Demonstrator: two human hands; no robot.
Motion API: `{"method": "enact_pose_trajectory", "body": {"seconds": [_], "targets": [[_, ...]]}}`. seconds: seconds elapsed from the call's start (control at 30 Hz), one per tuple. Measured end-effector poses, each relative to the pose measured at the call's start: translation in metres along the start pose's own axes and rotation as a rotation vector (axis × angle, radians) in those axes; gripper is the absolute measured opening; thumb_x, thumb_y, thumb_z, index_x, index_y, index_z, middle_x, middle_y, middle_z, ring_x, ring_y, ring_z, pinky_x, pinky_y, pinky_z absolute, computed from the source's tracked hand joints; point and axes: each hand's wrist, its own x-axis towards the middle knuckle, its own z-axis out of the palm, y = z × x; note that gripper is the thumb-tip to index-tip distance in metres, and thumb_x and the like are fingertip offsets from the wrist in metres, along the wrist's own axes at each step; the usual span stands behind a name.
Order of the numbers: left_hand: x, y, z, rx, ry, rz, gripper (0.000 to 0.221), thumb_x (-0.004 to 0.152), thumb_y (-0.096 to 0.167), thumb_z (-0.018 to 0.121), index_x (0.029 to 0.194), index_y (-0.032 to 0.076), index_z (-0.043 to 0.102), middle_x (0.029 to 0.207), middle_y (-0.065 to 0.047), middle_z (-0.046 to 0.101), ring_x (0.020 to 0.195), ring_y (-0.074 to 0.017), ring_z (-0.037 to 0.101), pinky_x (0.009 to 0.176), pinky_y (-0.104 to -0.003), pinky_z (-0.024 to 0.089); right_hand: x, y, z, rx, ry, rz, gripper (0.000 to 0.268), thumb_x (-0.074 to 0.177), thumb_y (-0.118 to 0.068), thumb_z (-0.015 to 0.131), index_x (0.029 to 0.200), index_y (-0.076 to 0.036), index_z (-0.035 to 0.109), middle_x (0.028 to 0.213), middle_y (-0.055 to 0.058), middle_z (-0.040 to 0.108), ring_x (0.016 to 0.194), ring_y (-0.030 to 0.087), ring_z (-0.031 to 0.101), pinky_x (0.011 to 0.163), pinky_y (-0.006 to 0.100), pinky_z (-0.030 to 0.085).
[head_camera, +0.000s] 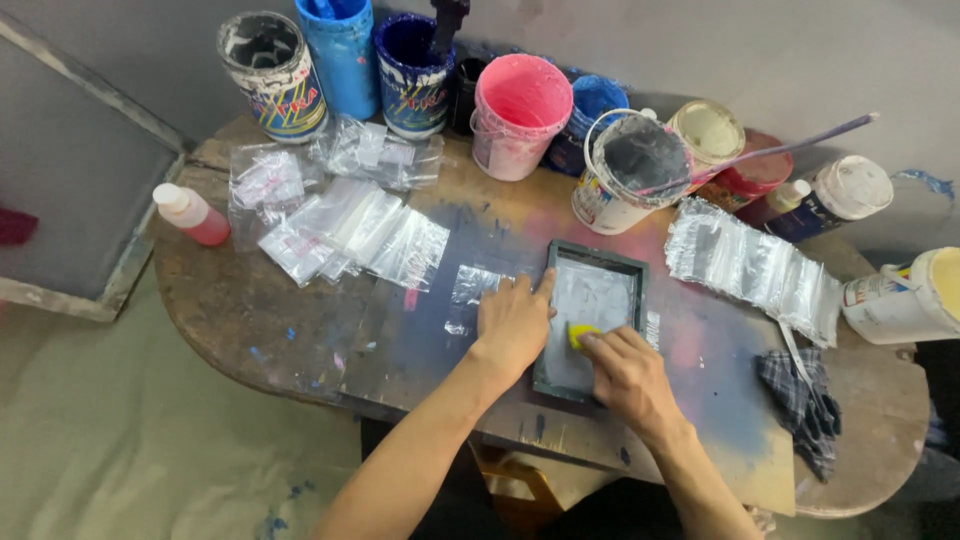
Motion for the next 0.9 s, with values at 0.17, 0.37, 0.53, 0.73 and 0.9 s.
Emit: {"method": "enact_pose_trajectory", "body": {"seconds": [0.17,0.37,0.53,0.73,0.9], "targets": [[0.002,0.005,-0.003,0.086,-0.231,-0.062,0.057,0.107,0.034,0.047,0.161,0.02,0.035,0.128,-0.016,0.06,0.113,-0.038,0.058,0.086,-0.051,0.05,-0.03,-0.015,-0.016,0.041,-0.146,-0.054,0.026,0.089,0.011,0.056,0.107,-0.003,0.069,0.086,0.006,0.071,0.072,0.024,0.059,0.069,0.034,0.053],[0.006,0.002,0.001,0.1,-0.209,-0.053,0.057,0.106,0.034,0.047,0.16,0.021,0.035,0.127,-0.015,0.061,0.112,-0.0372,0.058,0.086,-0.051,0.05,-0.037,-0.024,-0.025,0.098,-0.16,-0.054,0.042,0.079,0.017,0.048,0.109,-0.003,0.069,0.087,0.007,0.071,0.07,0.026,0.058,0.066,0.034,0.053],[0.005,0.005,-0.005,0.084,-0.226,-0.064,0.057,0.107,0.033,0.046,0.161,0.021,0.033,0.128,-0.016,0.06,0.115,-0.0381,0.057,0.088,-0.053,0.05,-0.037,-0.023,-0.029,0.13,-0.15,0.01,0.027,0.086,0.01,0.056,0.105,-0.004,0.07,0.076,0.005,0.067,0.07,0.024,0.057,0.063,0.033,0.051],[0.004,0.007,-0.006,0.106,-0.256,-0.066,0.058,0.108,0.036,0.045,0.162,0.021,0.031,0.131,-0.015,0.059,0.117,-0.0384,0.056,0.087,-0.051,0.051,-0.012,-0.004,-0.019,-0.053,0.061,0.114,0.014,0.088,-0.004,0.077,0.102,-0.006,0.077,0.09,0.005,0.077,0.076,0.019,0.065,0.069,0.03,0.056],[0.009,0.006,-0.002,0.147,-0.23,-0.065,0.06,0.105,0.036,0.05,0.161,0.02,0.034,0.129,-0.015,0.061,0.116,-0.0369,0.057,0.086,-0.05,0.05,0.018,0.036,0.0,-0.209,0.084,0.044,0.011,0.093,-0.003,0.074,0.103,-0.005,0.078,0.097,0.006,0.078,0.079,0.023,0.064,0.068,0.032,0.056]]}}
